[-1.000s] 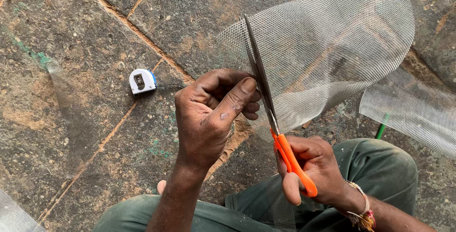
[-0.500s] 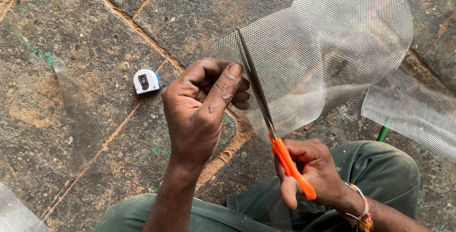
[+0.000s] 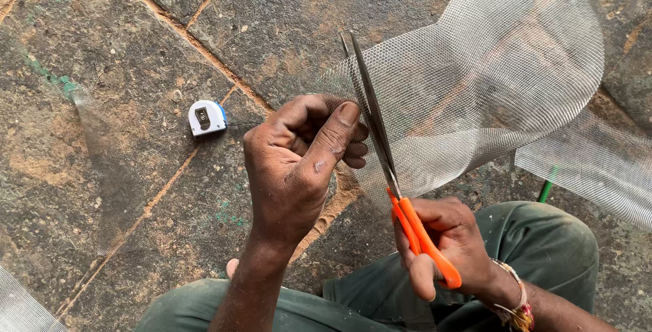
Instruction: The person measures and marks a piece of metal mesh using a tape measure and a metal ruler, then cuts the mesh with orange-handled scissors. The person repeats the measuring and marking process on another section of the mesh.
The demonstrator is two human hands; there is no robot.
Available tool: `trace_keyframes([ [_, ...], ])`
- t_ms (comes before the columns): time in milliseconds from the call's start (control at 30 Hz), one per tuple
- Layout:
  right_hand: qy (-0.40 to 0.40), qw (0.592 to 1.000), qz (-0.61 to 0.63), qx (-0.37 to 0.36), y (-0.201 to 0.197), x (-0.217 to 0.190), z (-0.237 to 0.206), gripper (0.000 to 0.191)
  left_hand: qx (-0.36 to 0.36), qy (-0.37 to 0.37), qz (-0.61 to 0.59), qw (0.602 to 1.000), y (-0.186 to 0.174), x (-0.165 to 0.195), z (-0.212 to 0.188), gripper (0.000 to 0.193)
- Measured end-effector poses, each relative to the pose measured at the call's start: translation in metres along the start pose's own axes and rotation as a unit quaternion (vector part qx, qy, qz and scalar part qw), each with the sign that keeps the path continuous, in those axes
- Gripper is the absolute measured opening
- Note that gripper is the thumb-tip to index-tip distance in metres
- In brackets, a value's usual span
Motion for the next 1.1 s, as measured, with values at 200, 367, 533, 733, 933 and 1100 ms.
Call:
trace_keyframes([
  [200,0.012,1.0,-0.023,0.008,0.0014,-0.0016,-0.0016,0.063,0.005,-0.001,0.011,1.0,0.0008,-0.0002,-0.0009,0.015],
  [367,0.023,0.999,-0.035,0.001,0.0036,0.0,-0.0021,0.061,0.008,-0.001,0.012,1.0,0.0008,-0.0003,-0.0002,0.015],
  [533,0.033,0.999,-0.018,0.014,0.0019,0.0032,-0.0034,0.064,0.009,-0.002,0.002,1.0,0.0002,0.0002,-0.0002,0.015],
  [733,0.016,1.0,-0.016,0.015,0.0024,0.0008,-0.0028,0.063,0.015,-0.016,-0.004,1.0,0.0,-0.0018,-0.0009,0.015],
  [933,0.024,0.999,-0.043,0.015,0.0013,0.0023,-0.0032,0.064,0.008,-0.004,-0.009,1.0,-0.001,-0.002,0.0003,0.015],
  [1100,0.034,0.999,-0.036,0.02,0.0007,0.006,-0.0053,0.064,0.011,-0.005,-0.009,1.0,-0.0022,-0.0038,-0.001,0.015],
])
Point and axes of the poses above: each hand's wrist, its own z-axis towards the middle knuckle, its own y-axis out of the palm, x = y × z, the point moved 7 cm from there along z, towards the middle knuckle, and after that the axes turned 5 degrees about -x, right-handed, at the moved point
